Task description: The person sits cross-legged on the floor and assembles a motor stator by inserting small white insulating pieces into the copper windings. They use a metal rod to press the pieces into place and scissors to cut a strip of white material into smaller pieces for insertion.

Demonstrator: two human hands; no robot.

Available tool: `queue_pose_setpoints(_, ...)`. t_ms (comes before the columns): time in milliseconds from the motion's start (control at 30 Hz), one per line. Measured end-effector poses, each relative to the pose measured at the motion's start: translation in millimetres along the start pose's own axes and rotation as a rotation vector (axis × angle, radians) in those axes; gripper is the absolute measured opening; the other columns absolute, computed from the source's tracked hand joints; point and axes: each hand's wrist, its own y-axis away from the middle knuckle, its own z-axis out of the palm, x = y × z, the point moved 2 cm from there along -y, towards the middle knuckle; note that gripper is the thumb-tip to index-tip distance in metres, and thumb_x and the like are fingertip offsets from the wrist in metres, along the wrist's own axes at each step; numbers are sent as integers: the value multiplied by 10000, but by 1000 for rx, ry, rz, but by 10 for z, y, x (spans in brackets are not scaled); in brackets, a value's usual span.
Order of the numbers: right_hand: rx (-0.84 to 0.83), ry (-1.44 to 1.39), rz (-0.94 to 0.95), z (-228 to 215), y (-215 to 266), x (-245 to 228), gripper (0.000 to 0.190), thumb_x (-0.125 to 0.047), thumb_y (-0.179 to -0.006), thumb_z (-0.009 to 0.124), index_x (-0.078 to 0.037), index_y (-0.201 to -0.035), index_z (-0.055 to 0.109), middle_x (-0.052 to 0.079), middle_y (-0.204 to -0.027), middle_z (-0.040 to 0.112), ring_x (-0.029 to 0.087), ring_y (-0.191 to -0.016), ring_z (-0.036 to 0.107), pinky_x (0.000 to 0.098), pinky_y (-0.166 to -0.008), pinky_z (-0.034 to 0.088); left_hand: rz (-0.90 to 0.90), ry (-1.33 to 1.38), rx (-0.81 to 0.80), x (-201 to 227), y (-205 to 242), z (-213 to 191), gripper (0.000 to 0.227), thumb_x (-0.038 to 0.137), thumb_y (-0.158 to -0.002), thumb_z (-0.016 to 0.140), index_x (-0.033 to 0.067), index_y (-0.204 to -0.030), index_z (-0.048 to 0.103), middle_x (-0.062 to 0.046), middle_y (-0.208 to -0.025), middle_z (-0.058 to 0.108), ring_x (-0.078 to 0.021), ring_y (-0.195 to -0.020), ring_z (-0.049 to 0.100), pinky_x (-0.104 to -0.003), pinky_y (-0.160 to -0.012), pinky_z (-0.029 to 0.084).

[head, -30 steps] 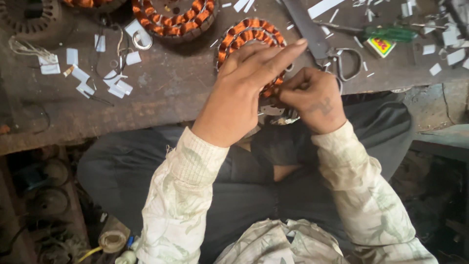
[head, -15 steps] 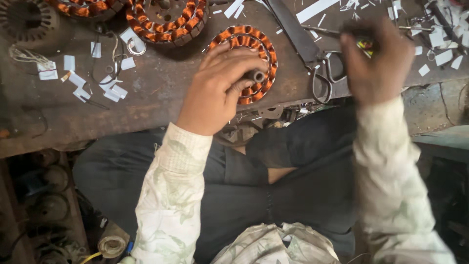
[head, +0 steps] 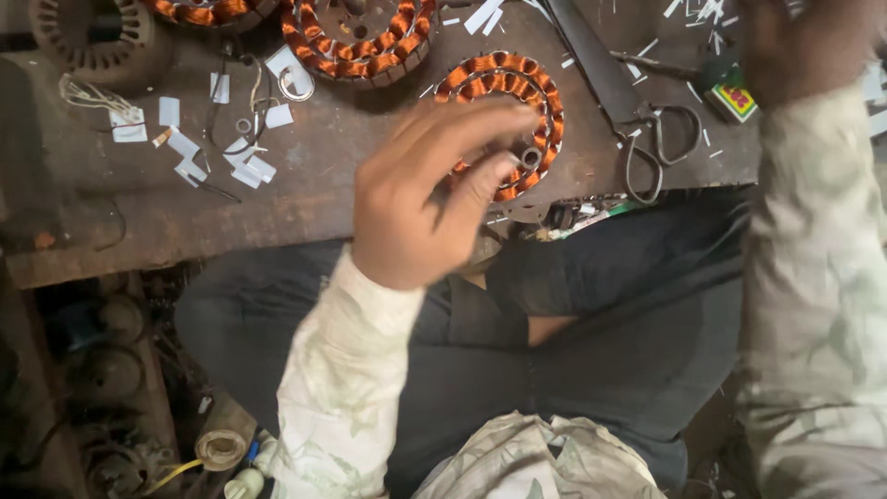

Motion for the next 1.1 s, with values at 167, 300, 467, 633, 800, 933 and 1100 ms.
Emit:
queue_pose_setpoints(167,47,-278,-13,-908,655,-1040,200,128,-984,712,-31,-1104,719,133,-1101,703,276,-1067,652,408,-1022,484,110,-12,70,372,161,512,324,182,-989,796,37,-1244,659,-79,-1131,702,-255,-982,712,-348,-839,582)
queue_pose_setpoints(300,-45,-158,-111,-1211,854,-1416,256,143,-860,780,-69,-993,725,123,-980,695,303,-1071,685,535,-1138,433,-123,104,38,488,355,856,162,152,-1021,776,107,-1154,696,-36,-1084,701,-206,-971,718,-300,-859,580)
queue_pose_setpoints(467,172,-284,121,-975,1198,-1099,224,42,-1031,733,-39,-1238,703,147,-1194,713,319,-1164,653,432,-1143,497,-175,82,121,477,373,855,120,106,-981,767,106,-1068,685,-94,-1099,648,-267,-988,677,-354,-863,567)
queue_pose_setpoints(633,295,115,203,-471,1205,-1081,510,-46,-980,850,87,-1380,562,265,-1286,631,452,-1152,624,481,-1030,482,-194,216,384,343,318,395,119,-2,-1092,707,13,-1162,610,-109,-1171,696,-189,-1010,755,-271,-887,644)
queue_pose_setpoints(800,-58,39,286,-145,1006,-1290,514,-125,-1002,837,-56,-1444,585,153,-1139,674,336,-1043,642,422,-928,506,-315,525,612,133,237,115,144,-71,-1087,696,-55,-1205,615,-163,-1110,727,-186,-942,752,-315,-877,658)
queue_pose_setpoints(933,-178,-115,294,-241,761,-1218,589,-52,-921,775,-76,-1463,544,103,-1012,665,288,-916,657,418,-836,519,-405,623,603,7,214,150,158,-61,-1076,695,-59,-1218,623,-168,-1064,737,-205,-946,761,-330,-879,656)
queue_pose_setpoints(1100,-143,-556,595,-435,901,-1314,668,-64,-874,771,-46,-1503,546,88,-995,665,215,-820,631,370,-749,539,-435,725,563,8,162,246,198,-46,-1065,669,-40,-1256,618,-138,-1123,724,-198,-996,753,-291,-887,630)
